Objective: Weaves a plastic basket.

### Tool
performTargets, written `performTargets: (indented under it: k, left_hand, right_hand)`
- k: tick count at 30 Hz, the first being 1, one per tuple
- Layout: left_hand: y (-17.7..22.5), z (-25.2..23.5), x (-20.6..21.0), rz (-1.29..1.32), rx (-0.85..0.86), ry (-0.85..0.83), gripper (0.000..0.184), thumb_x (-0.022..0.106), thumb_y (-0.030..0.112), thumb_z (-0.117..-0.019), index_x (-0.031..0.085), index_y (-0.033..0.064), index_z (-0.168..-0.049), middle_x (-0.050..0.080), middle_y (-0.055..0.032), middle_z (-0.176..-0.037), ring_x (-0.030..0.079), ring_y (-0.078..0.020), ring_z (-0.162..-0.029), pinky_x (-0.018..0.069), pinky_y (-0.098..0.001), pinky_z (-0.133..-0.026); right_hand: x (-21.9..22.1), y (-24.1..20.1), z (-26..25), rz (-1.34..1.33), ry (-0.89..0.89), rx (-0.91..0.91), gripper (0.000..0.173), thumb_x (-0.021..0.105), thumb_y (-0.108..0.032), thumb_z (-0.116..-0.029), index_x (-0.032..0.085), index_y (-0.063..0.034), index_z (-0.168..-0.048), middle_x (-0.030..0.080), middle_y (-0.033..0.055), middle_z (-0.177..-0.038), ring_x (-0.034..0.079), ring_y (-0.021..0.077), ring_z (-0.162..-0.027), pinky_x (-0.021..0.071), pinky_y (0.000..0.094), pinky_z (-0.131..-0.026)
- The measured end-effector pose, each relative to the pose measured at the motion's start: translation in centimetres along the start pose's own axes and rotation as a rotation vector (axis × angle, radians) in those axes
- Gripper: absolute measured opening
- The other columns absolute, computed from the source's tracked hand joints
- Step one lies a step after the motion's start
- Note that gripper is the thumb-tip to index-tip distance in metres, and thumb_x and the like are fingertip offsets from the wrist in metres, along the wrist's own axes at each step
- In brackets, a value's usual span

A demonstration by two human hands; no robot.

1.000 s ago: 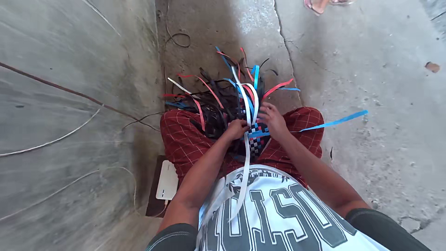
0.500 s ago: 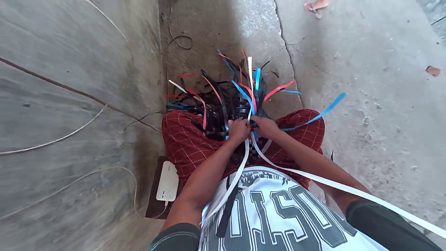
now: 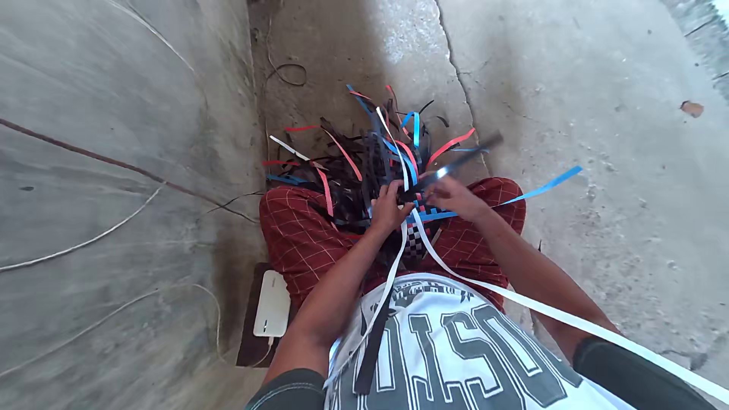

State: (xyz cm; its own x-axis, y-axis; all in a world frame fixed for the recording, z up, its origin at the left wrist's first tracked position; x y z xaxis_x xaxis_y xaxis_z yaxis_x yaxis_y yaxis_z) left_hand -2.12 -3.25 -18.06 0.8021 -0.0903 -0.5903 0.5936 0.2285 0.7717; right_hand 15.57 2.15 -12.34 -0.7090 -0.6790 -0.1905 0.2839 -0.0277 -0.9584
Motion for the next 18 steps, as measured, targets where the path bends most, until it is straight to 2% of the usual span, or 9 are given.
performTargets:
  k: [2, 3, 5, 7, 10, 12, 14, 16, 18]
  left_hand:
    - [0.6, 0.6, -0.7, 0.059, 0.033, 0.096, 0.081, 0.086, 0.027, -0.0848, 0.045, 0.0141, -0.154, 0.050, -0.0270, -0.140, 0.059, -0.0441, -0.117, 0.0518, -0.0621, -0.094]
    - [0.9, 1.0, -1.4, 0.078, 0.051, 0.153, 0.078, 0.084, 0.026, -0.0861, 0.047, 0.0138, -0.153, 0.048, -0.0266, -0.142, 0.059, -0.0410, -0.117, 0.0540, -0.0563, -0.094]
    - [1.5, 2.2, -3.4, 0.108, 0.120, 0.252, 0.055, 0.074, 0.016, -0.0933, 0.056, 0.0089, -0.144, 0.055, -0.0240, -0.131, 0.064, -0.0319, -0.102, 0.0578, -0.0459, -0.086]
    - [1.7, 3.3, -5.9, 0.101, 0.127, 0.257, 0.032, 0.064, 0.009, -0.0988, 0.067, 0.0061, -0.131, 0.065, -0.0185, -0.117, 0.066, -0.0277, -0.097, 0.0571, -0.0449, -0.086]
    - [-0.5, 4.6, -9.0, 0.003, -0.118, 0.052, 0.034, 0.049, 0.028, -0.1103, 0.073, 0.0055, -0.118, 0.072, -0.0139, -0.108, 0.069, -0.0260, -0.099, 0.0550, -0.0485, -0.095]
    - [-2.8, 5.1, -9.5, 0.242, -0.331, -0.157, 0.064, 0.024, 0.043, -0.1144, 0.074, 0.0046, -0.101, 0.063, -0.0046, -0.072, 0.056, -0.0141, -0.061, 0.0498, -0.0316, -0.062]
    - [-3.4, 5.5, -9.5, 0.805, -0.380, -0.178, 0.089, -0.004, 0.054, -0.1078, 0.068, 0.0037, -0.095, 0.057, 0.0015, -0.060, 0.051, -0.0083, -0.049, 0.0479, -0.0242, -0.051]
    - [-2.6, 5.0, -10.1, 1.031, -0.304, 0.053, 0.084, -0.001, 0.056, -0.1077, 0.067, 0.0076, -0.111, 0.068, 0.0030, -0.078, 0.064, -0.0068, -0.066, 0.0565, -0.0255, -0.066]
    - [-2.0, 3.8, -10.3, 0.632, -0.197, 0.111, 0.057, 0.016, 0.032, -0.1148, 0.058, 0.0021, -0.139, 0.066, -0.0075, -0.131, 0.064, -0.0151, -0.118, 0.0506, -0.0355, -0.105]
  right_hand:
    - [2.7, -0.4, -1.8, 0.281, -0.102, -0.051, 0.051, 0.058, 0.015, -0.0860, 0.058, 0.0017, -0.135, 0.055, 0.0234, -0.138, 0.065, 0.0297, -0.101, 0.0568, 0.0447, -0.083]
    - [3.8, -0.4, -2.7, 0.368, -0.112, -0.080, 0.045, 0.058, 0.015, -0.0890, 0.062, 0.0029, -0.132, 0.057, 0.0250, -0.136, 0.065, 0.0328, -0.108, 0.0559, 0.0465, -0.091]
    - [5.2, 0.6, -4.4, 0.466, -0.072, -0.109, 0.035, 0.056, 0.012, -0.0901, 0.069, 0.0031, -0.121, 0.063, 0.0246, -0.129, 0.063, 0.0372, -0.116, 0.0511, 0.0522, -0.101]
    - [5.8, 2.0, -5.9, 0.549, -0.062, -0.051, 0.027, 0.060, 0.003, -0.0938, 0.072, -0.0004, -0.117, 0.065, 0.0228, -0.125, 0.064, 0.0379, -0.114, 0.0520, 0.0559, -0.099]
    - [5.8, 2.9, -7.0, 0.640, -0.084, 0.131, 0.024, 0.060, -0.009, -0.0998, 0.071, -0.0076, -0.121, 0.062, 0.0221, -0.131, 0.061, 0.0402, -0.120, 0.0498, 0.0618, -0.098]
    - [5.6, 2.9, -7.3, 0.664, -0.095, 0.169, 0.023, 0.058, -0.011, -0.1017, 0.069, -0.0063, -0.121, 0.064, 0.0229, -0.130, 0.060, 0.0416, -0.124, 0.0472, 0.0623, -0.101]
    - [5.3, 2.5, -7.8, 0.696, -0.162, 0.203, 0.023, 0.056, -0.012, -0.1032, 0.066, -0.0024, -0.122, 0.066, 0.0247, -0.124, 0.062, 0.0427, -0.120, 0.0477, 0.0620, -0.101]
    - [5.1, 1.7, -8.0, 0.730, -0.220, 0.259, 0.025, 0.055, -0.015, -0.1052, 0.063, -0.0010, -0.124, 0.064, 0.0259, -0.124, 0.062, 0.0432, -0.119, 0.0479, 0.0617, -0.100]
    - [5.0, 1.0, -7.8, 0.768, -0.237, 0.288, 0.027, 0.054, -0.020, -0.1068, 0.063, -0.0021, -0.125, 0.063, 0.0248, -0.127, 0.061, 0.0423, -0.120, 0.0485, 0.0609, -0.100]
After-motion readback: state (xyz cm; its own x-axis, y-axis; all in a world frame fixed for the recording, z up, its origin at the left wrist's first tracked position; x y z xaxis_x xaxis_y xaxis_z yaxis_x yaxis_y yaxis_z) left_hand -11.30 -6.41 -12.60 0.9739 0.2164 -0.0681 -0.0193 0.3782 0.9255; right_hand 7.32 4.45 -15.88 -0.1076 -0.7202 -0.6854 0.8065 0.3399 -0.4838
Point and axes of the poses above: each hand's wrist, its own z-axis away from the middle knuckle, its own x-axis out of the palm, y = z × x, the point moved 4 cm from there along -z, towards the middle knuckle
